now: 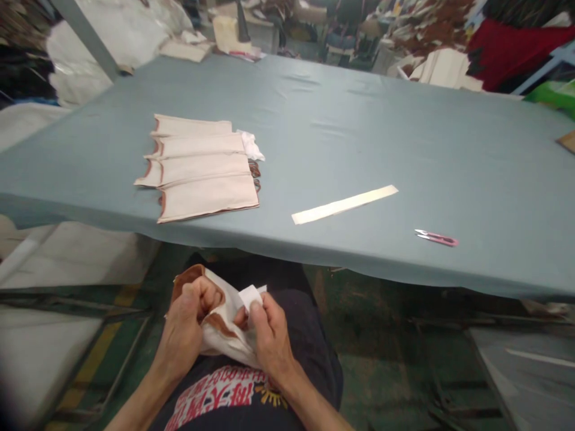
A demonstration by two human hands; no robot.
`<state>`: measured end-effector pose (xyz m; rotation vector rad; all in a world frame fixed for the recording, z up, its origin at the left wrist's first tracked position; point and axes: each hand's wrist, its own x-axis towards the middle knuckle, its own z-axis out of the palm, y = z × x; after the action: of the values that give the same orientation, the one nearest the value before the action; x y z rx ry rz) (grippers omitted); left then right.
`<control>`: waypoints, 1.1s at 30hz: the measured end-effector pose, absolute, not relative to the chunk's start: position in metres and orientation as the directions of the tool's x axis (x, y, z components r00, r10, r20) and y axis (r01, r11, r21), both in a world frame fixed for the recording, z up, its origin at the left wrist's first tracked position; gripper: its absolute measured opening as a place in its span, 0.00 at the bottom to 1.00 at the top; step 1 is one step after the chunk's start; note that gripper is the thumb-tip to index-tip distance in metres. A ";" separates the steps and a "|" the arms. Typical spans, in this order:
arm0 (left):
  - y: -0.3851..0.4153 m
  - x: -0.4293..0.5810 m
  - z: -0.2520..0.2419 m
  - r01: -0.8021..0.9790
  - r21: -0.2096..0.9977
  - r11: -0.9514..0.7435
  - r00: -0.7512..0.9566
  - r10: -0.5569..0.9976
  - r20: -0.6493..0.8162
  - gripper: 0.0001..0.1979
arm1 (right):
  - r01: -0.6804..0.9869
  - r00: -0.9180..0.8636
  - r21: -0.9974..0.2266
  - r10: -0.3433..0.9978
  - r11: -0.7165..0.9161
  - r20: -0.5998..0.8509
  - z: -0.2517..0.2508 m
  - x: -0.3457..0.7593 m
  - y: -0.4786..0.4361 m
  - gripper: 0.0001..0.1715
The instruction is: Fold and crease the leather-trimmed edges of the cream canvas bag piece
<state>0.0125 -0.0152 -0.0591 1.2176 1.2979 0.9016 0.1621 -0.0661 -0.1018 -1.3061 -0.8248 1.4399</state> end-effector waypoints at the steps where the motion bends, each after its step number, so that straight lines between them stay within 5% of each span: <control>1: -0.017 0.012 -0.061 0.176 0.968 0.180 0.114 0.973 -0.201 0.34 | -0.256 0.081 -0.913 0.934 -0.317 -0.347 -0.108 0.156 -0.073 0.29; 7: -0.034 -0.010 -0.051 0.294 0.940 0.171 0.228 0.943 -0.243 0.34 | -0.322 0.055 -0.853 0.891 -0.410 -0.450 -0.130 0.144 -0.084 0.28; 11: -0.047 -0.035 -0.037 0.492 0.864 0.111 0.371 0.871 -0.323 0.19 | -0.313 0.059 -0.852 0.887 -0.419 -0.458 -0.130 0.149 -0.082 0.23; 14: -0.051 -0.045 -0.035 0.581 0.804 0.128 0.332 0.864 -0.378 0.17 | -0.283 0.043 -0.876 0.907 -0.390 -0.418 -0.122 0.153 -0.079 0.19; 24: -0.013 -0.009 -0.013 0.494 0.868 0.049 0.215 0.961 -0.177 0.16 | -0.055 -0.025 -0.998 0.999 -0.030 -0.029 -0.033 0.178 -0.036 0.17; 33: 0.002 0.011 0.003 0.357 0.928 0.106 0.286 0.933 -0.216 0.16 | 0.276 0.000 -0.959 0.998 -0.062 -0.064 -0.027 0.190 -0.025 0.18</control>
<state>0.0113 0.0016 0.0031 1.4590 1.2693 0.6616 0.1901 -0.0254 -0.0273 -1.4583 -1.3887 1.1177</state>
